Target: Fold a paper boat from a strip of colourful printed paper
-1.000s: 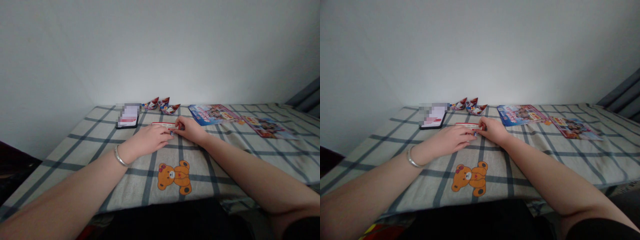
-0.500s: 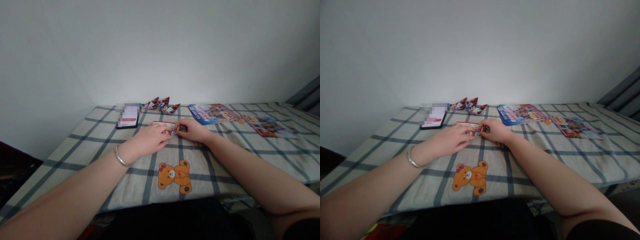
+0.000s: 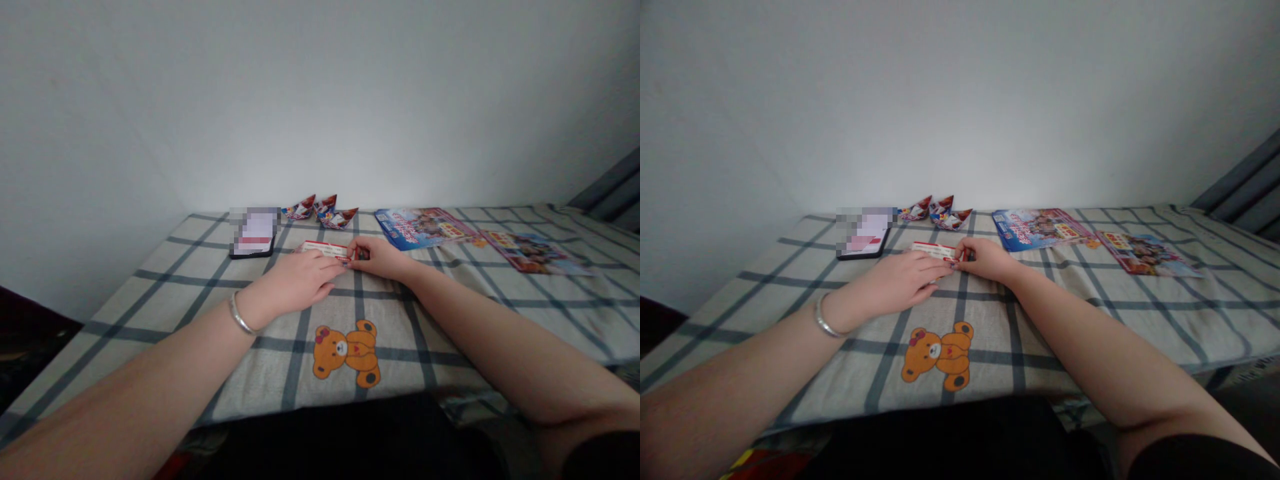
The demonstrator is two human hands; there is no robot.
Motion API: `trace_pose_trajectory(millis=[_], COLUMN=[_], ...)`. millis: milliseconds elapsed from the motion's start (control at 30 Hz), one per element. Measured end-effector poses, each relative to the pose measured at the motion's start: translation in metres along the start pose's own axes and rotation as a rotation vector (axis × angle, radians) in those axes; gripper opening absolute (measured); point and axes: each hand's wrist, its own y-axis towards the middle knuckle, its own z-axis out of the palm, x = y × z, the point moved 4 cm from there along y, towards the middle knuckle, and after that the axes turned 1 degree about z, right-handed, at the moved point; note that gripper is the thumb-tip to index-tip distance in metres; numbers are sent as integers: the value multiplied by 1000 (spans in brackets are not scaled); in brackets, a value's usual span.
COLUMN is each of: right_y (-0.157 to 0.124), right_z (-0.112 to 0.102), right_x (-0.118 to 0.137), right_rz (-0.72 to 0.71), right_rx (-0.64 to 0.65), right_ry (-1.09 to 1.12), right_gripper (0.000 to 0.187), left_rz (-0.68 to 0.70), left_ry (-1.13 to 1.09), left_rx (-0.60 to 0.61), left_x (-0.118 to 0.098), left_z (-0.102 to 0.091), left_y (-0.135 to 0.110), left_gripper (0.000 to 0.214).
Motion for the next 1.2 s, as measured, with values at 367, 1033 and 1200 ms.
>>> trace_pose_trajectory(millis=[367, 1033, 1200], right_y=[0, -1, -2], right_z=[1, -3, -2], right_x=[3, -1, 0], right_rz=[-17, 7, 40], right_rx=[-50, -90, -83], right_ry=[-110, -247, -273], right_gripper=[11, 21, 16], left_rz=[-3, -43, -52], left_ry=[33, -54, -82], left_rx=[0, 73, 77], left_x=[-2, -1, -1], left_z=[-1, -17, -19], left_y=[1, 0, -2], left_gripper=[37, 21, 22])
